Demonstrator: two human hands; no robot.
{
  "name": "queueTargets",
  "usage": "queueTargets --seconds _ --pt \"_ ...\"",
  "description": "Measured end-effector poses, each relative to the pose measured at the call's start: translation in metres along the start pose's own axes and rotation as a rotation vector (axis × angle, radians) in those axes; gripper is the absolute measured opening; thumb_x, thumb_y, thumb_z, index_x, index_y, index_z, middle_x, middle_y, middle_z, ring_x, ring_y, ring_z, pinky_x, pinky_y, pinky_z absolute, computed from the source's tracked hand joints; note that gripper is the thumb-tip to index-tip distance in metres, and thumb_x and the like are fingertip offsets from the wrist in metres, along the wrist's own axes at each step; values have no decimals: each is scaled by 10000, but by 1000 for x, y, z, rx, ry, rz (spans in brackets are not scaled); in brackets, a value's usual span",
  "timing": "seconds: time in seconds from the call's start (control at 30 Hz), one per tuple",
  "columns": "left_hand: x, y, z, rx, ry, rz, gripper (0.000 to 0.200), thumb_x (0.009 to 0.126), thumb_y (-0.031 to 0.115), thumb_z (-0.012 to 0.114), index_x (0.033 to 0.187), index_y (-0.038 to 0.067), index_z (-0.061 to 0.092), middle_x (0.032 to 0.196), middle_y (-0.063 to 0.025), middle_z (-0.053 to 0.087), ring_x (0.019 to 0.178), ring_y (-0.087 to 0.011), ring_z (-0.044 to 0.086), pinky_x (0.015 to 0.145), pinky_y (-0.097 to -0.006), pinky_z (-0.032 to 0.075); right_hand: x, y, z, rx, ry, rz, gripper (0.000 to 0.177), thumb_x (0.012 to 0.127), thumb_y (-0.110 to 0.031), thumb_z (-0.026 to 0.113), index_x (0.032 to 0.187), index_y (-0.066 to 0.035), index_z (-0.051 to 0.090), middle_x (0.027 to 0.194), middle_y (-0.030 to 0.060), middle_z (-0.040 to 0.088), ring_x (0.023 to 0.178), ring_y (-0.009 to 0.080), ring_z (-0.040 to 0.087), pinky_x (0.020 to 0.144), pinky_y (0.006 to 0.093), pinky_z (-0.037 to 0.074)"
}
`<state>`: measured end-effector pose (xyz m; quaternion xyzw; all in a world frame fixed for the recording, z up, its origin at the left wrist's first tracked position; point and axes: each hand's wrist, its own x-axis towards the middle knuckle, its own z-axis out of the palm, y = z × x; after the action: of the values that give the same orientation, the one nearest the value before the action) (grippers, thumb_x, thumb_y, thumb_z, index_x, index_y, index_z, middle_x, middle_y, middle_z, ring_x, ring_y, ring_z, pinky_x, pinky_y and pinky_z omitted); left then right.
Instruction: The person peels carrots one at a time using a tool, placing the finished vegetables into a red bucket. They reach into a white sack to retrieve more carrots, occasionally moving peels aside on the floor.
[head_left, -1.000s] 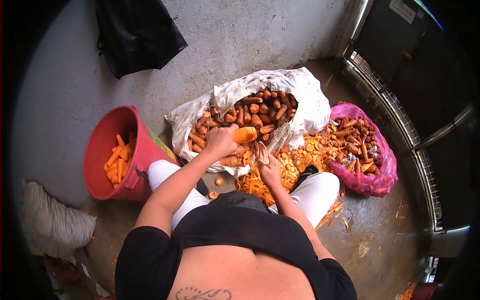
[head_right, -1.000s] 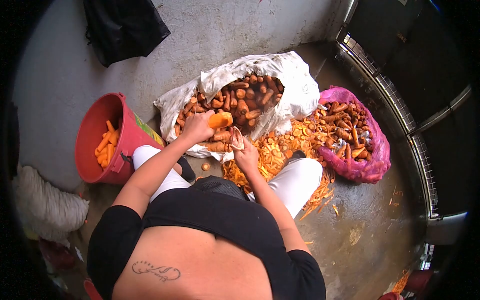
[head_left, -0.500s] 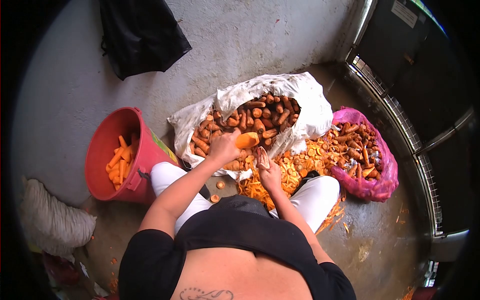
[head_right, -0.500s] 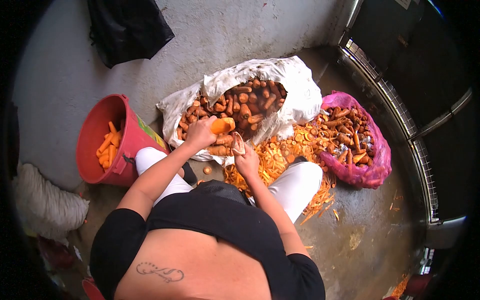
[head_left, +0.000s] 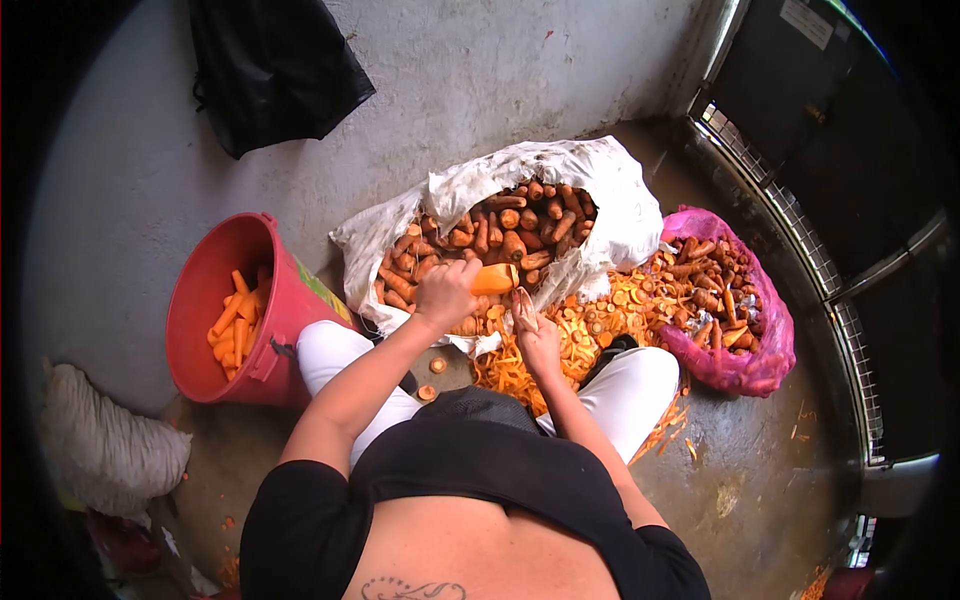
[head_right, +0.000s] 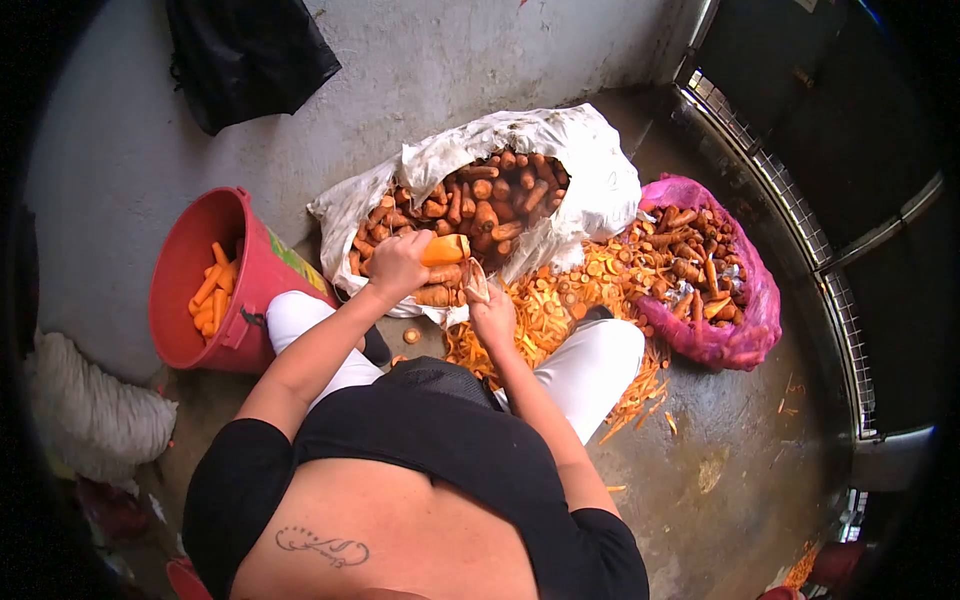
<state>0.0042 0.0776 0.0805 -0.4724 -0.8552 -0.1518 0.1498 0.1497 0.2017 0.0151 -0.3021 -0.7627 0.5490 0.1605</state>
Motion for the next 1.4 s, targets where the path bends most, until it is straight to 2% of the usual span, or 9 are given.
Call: queueTargets --seconds 0.17,0.37,0.67,0.77,0.9,1.0,1.2,1.37,1.4 --pt "-3 1 2 -49 -25 -50 251 658 86 637 892 79 547 795 -93 626 698 -283 642 622 -400 516 -3 -14 -5 -67 -22 41 268 831 -318 566 886 -72 659 705 179 626 684 337 616 624 407 455" --pt "-5 15 -6 -292 -230 -386 405 669 254 691 1050 137 619 806 -140 672 767 -321 660 665 -430 523 1 -14 -8 -137 -21 8 303 841 -364 578 950 -101 681 747 187 638 734 357 630 658 424 468" --pt "2 8 -17 -238 -377 -325 461 647 323 711 1073 159 645 813 -174 674 807 -327 664 692 -450 520 -3 -9 -11 -137 -68 -8 337 855 -428 569 968 -136 694 750 187 645 736 362 631 651 426 471" --pt "-8 -4 5 -568 -321 -281 444 633 244 709 1047 103 633 794 -139 678 745 -271 668 676 -413 513 -4 -1 -10 -134 -41 -56 344 854 -446 567 971 -151 698 756 188 649 731 365 633 642 434 472" --pt "-7 -18 13 -1035 -626 -382 343 646 114 679 970 30 605 705 -52 611 562 -145 562 523 -313 458 -12 -18 -18 -244 -42 -25 285 860 -332 579 936 -75 676 664 143 610 617 236 609 601 350 457" --pt "-4 -12 -15 -1212 -861 -579 243 676 55 646 907 8 583 636 -3 530 463 -80 460 408 -232 363 -12 -5 -21 -240 -96 -89 322 863 -378 581 941 -81 674 682 144 619 627 252 613 607 355 461" --pt "6 -11 -22 -1303 -968 -508 230 619 31 637 839 -6 579 631 -11 538 473 -95 493 422 -257 377 -13 -4 -29 -292 -117 -79 357 871 -421 554 947 -92 672 722 155 635 678 309 623 617 387 472" --pt "20 -2 -17 -1364 -924 -251 304 640 39 701 925 27 594 761 28 577 686 -56 523 642 -221 424 3 30 -33 -377 -47 261 378 822 -380 533 919 -50 690 774 203 664 737 323 660 666 439 494" --pt "23 1 -19 -1232 -783 -188 330 654 75 719 954 30 587 803 11 590 734 -85 552 680 -244 442 1 31 -40 -332 -45 244 384 839 -360 521 888 -16 684 750 208 655 719 313 662 642 429 486"
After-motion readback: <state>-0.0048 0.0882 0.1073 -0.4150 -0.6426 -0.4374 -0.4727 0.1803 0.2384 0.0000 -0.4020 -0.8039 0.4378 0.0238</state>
